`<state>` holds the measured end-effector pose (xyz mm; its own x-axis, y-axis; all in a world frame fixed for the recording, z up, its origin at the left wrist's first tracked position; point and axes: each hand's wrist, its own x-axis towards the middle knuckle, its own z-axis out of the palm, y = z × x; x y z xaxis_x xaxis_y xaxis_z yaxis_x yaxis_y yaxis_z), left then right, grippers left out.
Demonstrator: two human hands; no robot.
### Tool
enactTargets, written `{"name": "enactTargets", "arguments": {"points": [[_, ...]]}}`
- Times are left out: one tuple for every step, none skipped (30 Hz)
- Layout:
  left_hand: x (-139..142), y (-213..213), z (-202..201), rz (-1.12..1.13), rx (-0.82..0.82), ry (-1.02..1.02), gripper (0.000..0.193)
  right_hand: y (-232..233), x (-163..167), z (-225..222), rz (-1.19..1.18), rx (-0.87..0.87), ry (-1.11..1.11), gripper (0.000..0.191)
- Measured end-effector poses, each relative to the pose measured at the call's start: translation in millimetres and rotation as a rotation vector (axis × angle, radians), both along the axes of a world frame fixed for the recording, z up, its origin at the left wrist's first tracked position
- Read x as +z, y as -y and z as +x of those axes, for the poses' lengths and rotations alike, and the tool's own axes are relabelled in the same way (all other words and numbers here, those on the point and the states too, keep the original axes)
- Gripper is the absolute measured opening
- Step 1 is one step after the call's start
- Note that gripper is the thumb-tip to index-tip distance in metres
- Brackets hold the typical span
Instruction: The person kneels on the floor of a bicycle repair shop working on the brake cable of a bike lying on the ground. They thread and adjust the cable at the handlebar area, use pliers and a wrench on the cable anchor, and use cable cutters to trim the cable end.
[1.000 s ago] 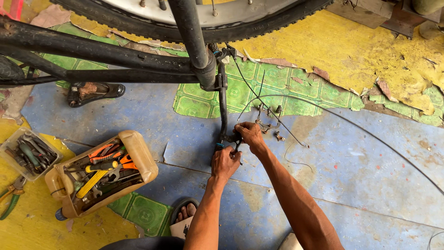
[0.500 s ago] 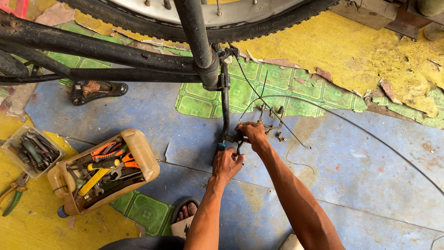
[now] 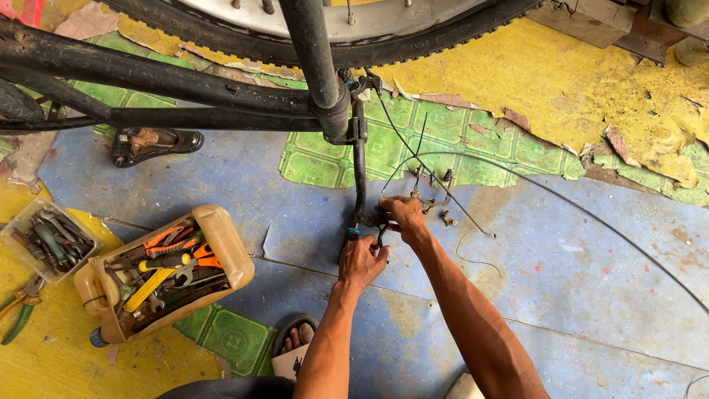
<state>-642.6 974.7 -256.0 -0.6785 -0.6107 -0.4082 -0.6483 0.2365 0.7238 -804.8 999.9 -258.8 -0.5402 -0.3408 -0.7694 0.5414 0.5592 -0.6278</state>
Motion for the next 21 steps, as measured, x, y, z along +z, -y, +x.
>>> {"name": "enactTargets", "arguments": {"points": [[0.1, 0.1, 0.1, 0.005, 0.004, -0.002, 0.038, -1.2, 2.7, 0.1, -0.020, 0.011, 0.026, 0.017], [0.3, 0.4, 0.1, 0.009, 0.007, -0.004, 0.038, -2.4, 5.3, 0.1, -0.040, 0.021, 0.051, 0.020], [0.3, 0.2, 0.3, 0.014, 0.009, -0.007, 0.038, -3.3, 7.0, 0.9, -0.060, 0.030, 0.076, 0.022], [0.3, 0.6, 0.0, 0.010, 0.009, -0.016, 0.038, -2.9, 8.1, 1.3, -0.073, 0.033, 0.068, 0.021], [0.4, 0.9, -0.2, 0.005, 0.009, -0.024, 0.038, -2.6, 8.3, 1.8, -0.085, 0.036, 0.059, 0.020], [0.6, 1.0, -0.1, 0.002, 0.010, -0.032, 0.038, -2.1, 7.6, 2.3, -0.097, 0.041, 0.052, 0.019], [0.7, 0.7, 0.2, 0.004, 0.010, -0.025, 0.038, -1.3, 5.8, 2.7, -0.079, 0.031, 0.032, 0.018], [1.0, 1.1, 0.1, 0.006, 0.009, -0.017, 0.038, 0.5, 3.6, 2.1, -0.061, 0.021, 0.011, 0.017], [1.2, 1.3, 0.2, 0.007, 0.009, -0.010, 0.038, 2.1, 0.9, 1.9, -0.043, 0.011, -0.009, 0.016], [1.5, 1.5, 0.2, 0.009, 0.013, -0.013, 0.038, 2.7, -1.8, 1.8, -0.052, 0.000, -0.025, 0.015], [1.6, 1.5, 0.6, 0.011, 0.016, -0.016, 0.038, 2.5, -4.4, 1.8, -0.061, -0.012, -0.039, 0.015], [1.6, 2.2, 0.7, 0.013, 0.018, -0.020, 0.037, 3.1, -6.6, 1.7, -0.070, -0.025, -0.054, 0.015], [1.5, 2.5, 0.7, 0.011, 0.018, -0.019, 0.037, 3.8, -7.4, 2.4, -0.073, -0.028, -0.064, 0.016], [1.1, 2.7, 0.6, 0.010, 0.017, -0.019, 0.037, 4.1, -8.0, 3.0, -0.075, -0.031, -0.074, 0.017], [0.6, 2.7, 0.9, 0.009, 0.015, -0.018, 0.036, 3.9, -8.6, 3.5, -0.077, -0.035, -0.084, 0.018], [0.0, 3.2, 0.6, 0.005, 0.013, -0.018, 0.036, 3.8, -9.3, 3.1, -0.071, -0.022, -0.077, 0.019], [-0.9, 3.4, 0.4, 0.001, 0.011, -0.019, 0.036, 3.6, -9.1, 2.8, -0.065, -0.009, -0.071, 0.019], [-1.7, 3.5, 0.2, -0.003, 0.008, -0.019, 0.036, 3.2, -7.8, 2.2, -0.058, 0.003, -0.064, 0.020], [-2.6, 3.0, 0.2, -0.002, 0.009, -0.019, 0.036, 1.6, -6.2, 1.3, -0.048, 0.004, -0.026, 0.020], [-3.4, 3.4, -0.4, -0.003, 0.011, -0.021, 0.036, 1.0, -4.2, -0.5, -0.038, 0.007, 0.010, 0.020], [-4.2, 3.6, -0.6, -0.004, 0.013, -0.021, 0.036, 0.6, -2.6, -1.3, -0.029, 0.009, 0.047, 0.021]]}}
